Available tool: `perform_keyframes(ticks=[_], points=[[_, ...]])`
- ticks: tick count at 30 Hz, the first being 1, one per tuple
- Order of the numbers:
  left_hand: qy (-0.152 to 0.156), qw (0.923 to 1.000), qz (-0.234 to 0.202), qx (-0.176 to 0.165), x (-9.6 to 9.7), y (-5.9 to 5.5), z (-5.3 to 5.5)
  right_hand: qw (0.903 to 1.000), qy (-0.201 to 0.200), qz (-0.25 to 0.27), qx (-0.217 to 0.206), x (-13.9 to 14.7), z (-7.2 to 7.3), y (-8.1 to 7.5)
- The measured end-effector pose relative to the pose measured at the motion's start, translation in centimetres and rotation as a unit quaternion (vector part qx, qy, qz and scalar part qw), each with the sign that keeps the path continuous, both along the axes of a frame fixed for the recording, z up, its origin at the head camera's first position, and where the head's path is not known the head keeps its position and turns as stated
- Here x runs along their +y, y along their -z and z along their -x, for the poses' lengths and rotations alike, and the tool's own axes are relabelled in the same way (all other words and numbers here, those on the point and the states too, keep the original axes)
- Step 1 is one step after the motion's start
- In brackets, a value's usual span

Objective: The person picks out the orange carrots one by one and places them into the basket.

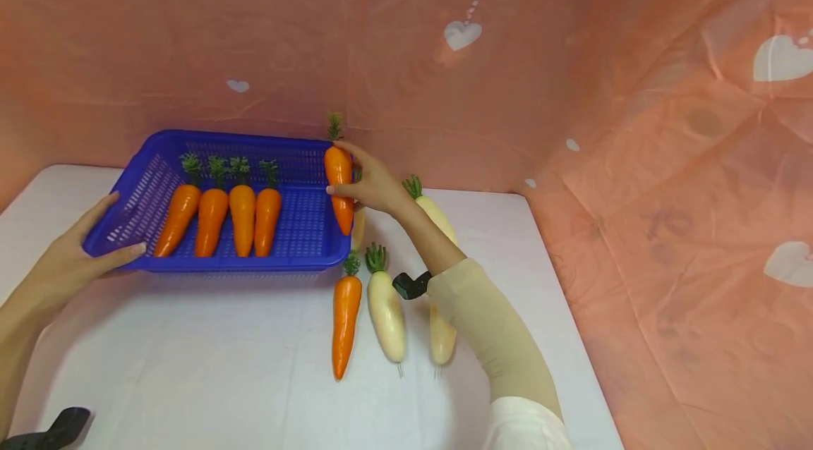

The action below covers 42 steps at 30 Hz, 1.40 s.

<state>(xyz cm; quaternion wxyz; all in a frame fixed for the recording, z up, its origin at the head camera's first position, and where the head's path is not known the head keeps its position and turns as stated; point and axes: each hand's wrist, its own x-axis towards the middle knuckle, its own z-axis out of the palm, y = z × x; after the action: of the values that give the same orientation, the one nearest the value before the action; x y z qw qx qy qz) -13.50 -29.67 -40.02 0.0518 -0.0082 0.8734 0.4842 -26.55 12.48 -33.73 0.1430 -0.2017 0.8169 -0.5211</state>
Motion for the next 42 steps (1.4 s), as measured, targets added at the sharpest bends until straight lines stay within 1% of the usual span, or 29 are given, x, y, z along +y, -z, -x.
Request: perform_keyframes(ticks=[3, 6, 8, 11, 15, 19, 23, 26, 29, 32, 36, 38, 42], points=[[-0.001, 1.0, 0.003, 0.0, 0.0, 0.1, 0.0, 0.9998, -0.012, -0.01, -0.008, -1.4, 0.0, -0.1], [-0.003, 1.0, 0.006, -0.001, 0.0, 0.1, 0.1, 0.999, -0.016, -0.032, -0.027, -2.9, 0.0, 0.0], [-0.004, 0.9999, 0.01, -0.002, 0.0, 0.0, 0.1, 0.9979, -0.012, -0.056, -0.03, -3.9, -0.1, 0.1], [-0.005, 0.9999, 0.012, -0.004, 0.1, 0.1, 0.1, 0.9963, 0.002, -0.081, -0.028, -5.2, -0.3, 0.5], [-0.003, 0.9999, 0.009, -0.007, 0.1, 0.0, 0.1, 0.9949, 0.025, -0.094, -0.029, -6.7, -0.4, 1.3], [-0.002, 0.9999, 0.009, -0.013, 0.0, 0.0, 0.2, 0.9933, 0.045, -0.102, -0.03, -8.0, -0.1, 2.1], [-0.002, 0.9999, 0.009, -0.009, 0.0, -0.1, 0.3, 0.9907, 0.064, -0.112, -0.042, -9.2, 0.5, 2.7], [-0.001, 1.0, 0.003, -0.007, 0.0, 0.0, 0.2, 0.9886, 0.071, -0.122, -0.054, -9.9, 0.5, 3.6], [0.0, 0.9999, -0.003, -0.013, 0.1, 0.0, -0.1, 0.9862, 0.066, -0.14, -0.058, -10.3, 0.5, 4.5], [0.0, 0.9999, -0.003, -0.014, 0.2, 0.0, -0.1, 0.9821, 0.062, -0.165, -0.067, -10.5, 0.4, 5.0], [0.001, 1.0, -0.007, -0.007, 0.3, 0.0, -0.1, 0.9781, 0.055, -0.184, -0.079, -10.6, 0.5, 5.0], [0.001, 1.0, -0.009, -0.004, 0.3, 0.0, -0.1, 0.9753, 0.045, -0.205, -0.068, -10.6, 0.5, 4.9], [0.002, 1.0, -0.008, 0.004, 0.2, 0.0, -0.2, 0.9759, 0.032, -0.208, -0.059, -10.6, 0.6, 4.7]])
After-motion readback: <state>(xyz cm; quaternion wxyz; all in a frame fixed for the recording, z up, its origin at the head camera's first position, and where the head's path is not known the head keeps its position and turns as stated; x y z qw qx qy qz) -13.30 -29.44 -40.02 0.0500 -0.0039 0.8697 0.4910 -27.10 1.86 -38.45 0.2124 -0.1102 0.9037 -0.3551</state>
